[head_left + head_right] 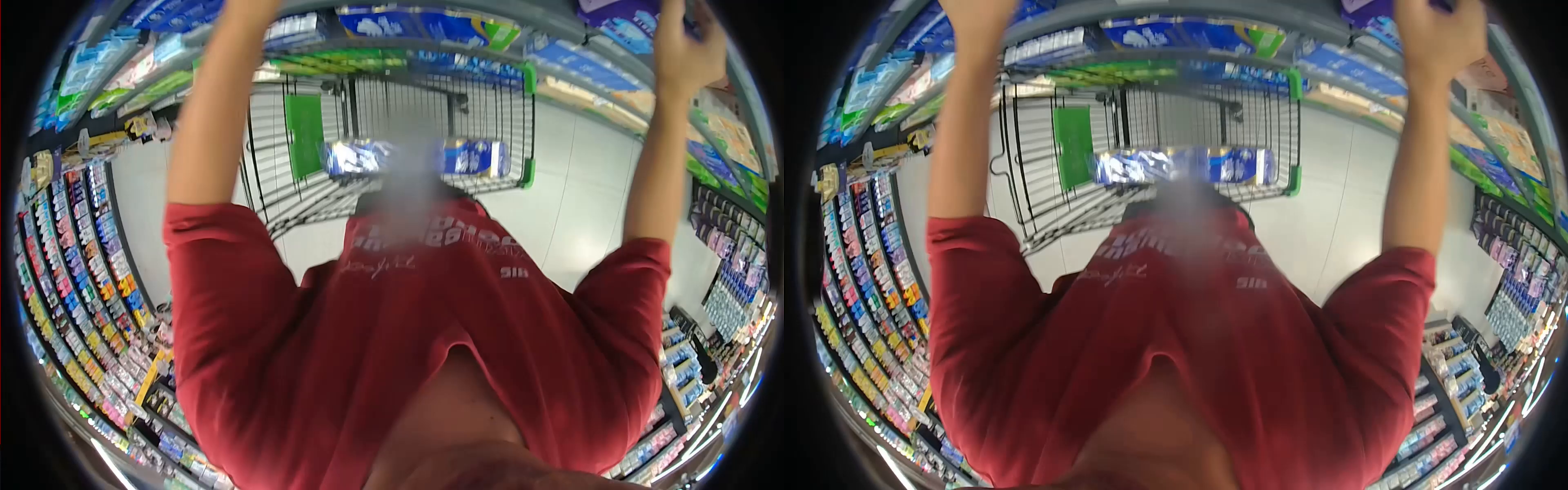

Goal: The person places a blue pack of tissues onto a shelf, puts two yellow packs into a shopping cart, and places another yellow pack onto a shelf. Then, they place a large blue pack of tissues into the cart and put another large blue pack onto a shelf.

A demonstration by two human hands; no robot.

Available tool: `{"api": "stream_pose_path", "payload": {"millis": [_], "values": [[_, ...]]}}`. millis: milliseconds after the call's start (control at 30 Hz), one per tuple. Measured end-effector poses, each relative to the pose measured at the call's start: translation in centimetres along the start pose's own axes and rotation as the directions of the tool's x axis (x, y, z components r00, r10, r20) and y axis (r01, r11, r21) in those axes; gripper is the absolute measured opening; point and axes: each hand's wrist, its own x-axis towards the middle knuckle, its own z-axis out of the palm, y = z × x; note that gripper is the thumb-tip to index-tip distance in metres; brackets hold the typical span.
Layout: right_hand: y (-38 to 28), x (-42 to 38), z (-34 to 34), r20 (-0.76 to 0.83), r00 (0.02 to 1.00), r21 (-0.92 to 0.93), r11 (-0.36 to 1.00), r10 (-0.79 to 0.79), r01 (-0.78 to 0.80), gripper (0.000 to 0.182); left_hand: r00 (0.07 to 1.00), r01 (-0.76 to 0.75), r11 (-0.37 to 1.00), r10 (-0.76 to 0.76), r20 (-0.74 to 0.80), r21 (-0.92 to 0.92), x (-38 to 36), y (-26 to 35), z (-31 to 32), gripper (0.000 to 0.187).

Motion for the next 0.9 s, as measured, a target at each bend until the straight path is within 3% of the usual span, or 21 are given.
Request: {"api": "stream_pose_path", "payload": {"millis": [33, 67, 100, 133, 167, 233, 267, 300, 367, 433, 500, 533, 567, 633, 667, 700, 733, 767, 833, 867, 900], "values": [[-1.0, -3.7, -0.4, 0.087, 0.994, 0.077, 0.996, -0.060, 0.053, 0.025, 0.996, -0.039, 0.996, 0.032, 0.087, 0.079, -3.9, -0.3, 0.0, 0.041], [-0.7, -8.5, 0.3, 0.190, 0.979, 0.264, 0.964, -0.074, 0.021, 0.016, 0.963, 0.084, 0.994, -0.099, 0.250, 0.071, -8.6, -1.5, 0.2, 0.049], [-3.4, -13.0, 0.1, 0.440, 0.887, 0.372, 0.870, 0.141, -0.323, 0.013, 0.881, 0.215, 0.973, -0.229, 0.413, 0.082, -14.0, -2.4, 0.1, 0.057], [-4.8, -16.8, -0.3, 0.638, 0.746, 0.253, 0.863, 0.191, -0.437, 0.014, 0.854, 0.288, 0.955, -0.290, 0.431, 0.073, -18.7, -3.1, 0.3, 0.043], [-3.7, -22.7, 0.5, 0.784, 0.526, 0.110, 0.762, 0.328, -0.638, 0.018, 0.827, 0.356, 0.932, -0.347, 0.442, 0.065, -23.0, -4.0, 0.7, 0.031], [-3.2, -30.8, 0.3, 0.872, 0.219, -0.215, 0.744, 0.438, -0.633, 0.036, 0.564, 0.539, 0.794, -0.588, 0.580, 0.281, -32.3, -6.6, -0.4, 0.037], [-2.3, -34.8, 0.3, 0.878, 0.074, -0.349, 0.740, 0.472, -0.575, 0.043, 0.477, 0.531, 0.755, -0.642, 0.601, 0.384, -36.4, -7.9, -1.3, 0.039], [-1.1, -38.8, 0.3, 0.868, -0.020, -0.419, 0.710, 0.497, -0.566, 0.053, 0.382, 0.513, 0.708, -0.695, 0.609, 0.486, -39.6, -8.9, -2.3, 0.041], [-0.5, -43.0, -0.6, 0.825, -0.062, -0.521, 0.712, 0.562, -0.472, 0.057, 0.031, 0.558, 0.495, -0.814, 0.580, 0.666, -43.0, -10.1, -4.1, 0.049], [0.3, -45.0, -1.3, 0.733, -0.247, -0.667, 0.599, 0.634, -0.443, 0.059, 0.004, 0.547, 0.415, -0.870, 0.493, 0.728, -47.8, -12.4, -5.7, 0.050], [0.2, -47.3, -2.1, 0.702, -0.016, -0.657, 0.638, 0.712, -0.402, 0.062, -0.152, 0.453, 0.277, -0.913, 0.379, 0.848, -48.7, -12.8, -6.5, 0.048], [0.4, -48.0, -2.2, 0.696, 0.059, -0.644, 0.658, 0.715, -0.391, 0.063, -0.100, 0.450, 0.300, -0.919, 0.381, 0.841, -49.3, -12.8, -6.5, 0.046], [0.6, -48.7, -2.3, 0.687, 0.109, -0.649, 0.674, 0.718, -0.352, 0.063, -0.113, 0.449, 0.298, -0.916, 0.384, 0.842, -49.7, -13.1, -6.2, 0.046], [0.3, -47.9, -2.5, 0.691, -0.058, -0.671, 0.610, 0.720, -0.421, 0.075, -0.113, 0.519, 0.264, -0.922, 0.371, 0.813, -50.0, -13.0, -5.4, 0.051], [-0.2, -47.7, -3.2, 0.683, -0.066, -0.683, 0.604, 0.727, -0.411, 0.075, -0.081, 0.522, 0.270, -0.929, 0.362, 0.809, -50.7, -12.8, -5.3, 0.061], [-0.4, -47.6, -3.9, 0.770, 0.006, -0.595, 0.720, 0.639, -0.357, 0.082, -0.087, 0.524, 0.276, -0.924, 0.373, 0.806, -51.4, -12.7, -5.0, 0.061], [-0.9, -46.9, -4.4, 0.843, 0.069, -0.494, 0.819, 0.533, -0.291, 0.089, 0.010, 0.443, 0.379, -0.909, 0.418, 0.813, -52.0, -12.5, -4.9, 0.066], [-1.4, -46.2, -4.9, 0.890, 0.005, -0.448, 0.878, 0.456, -0.166, 0.102, 0.105, 0.352, 0.470, -0.879, 0.465, 0.810, -52.6, -12.3, -4.9, 0.071], [-3.4, -44.6, -5.6, 0.947, -0.005, -0.322, 0.947, 0.322, -0.019, 0.106, 0.054, 0.306, 0.534, -0.836, 0.546, 0.788, -52.1, -12.0, -5.1, 0.082], [-3.6, -44.6, -5.8, 0.949, -0.103, -0.295, 0.955, 0.297, 0.035, 0.108, 0.080, 0.234, 0.592, -0.802, 0.591, 0.771, -51.9, -11.9, -5.1, 0.093], [-3.8, -44.6, -5.4, 0.947, -0.103, -0.301, 0.953, 0.303, 0.038, 0.108, 0.102, 0.159, 0.643, -0.766, 0.635, 0.750, -51.9, -12.0, -4.9, 0.105]]}}
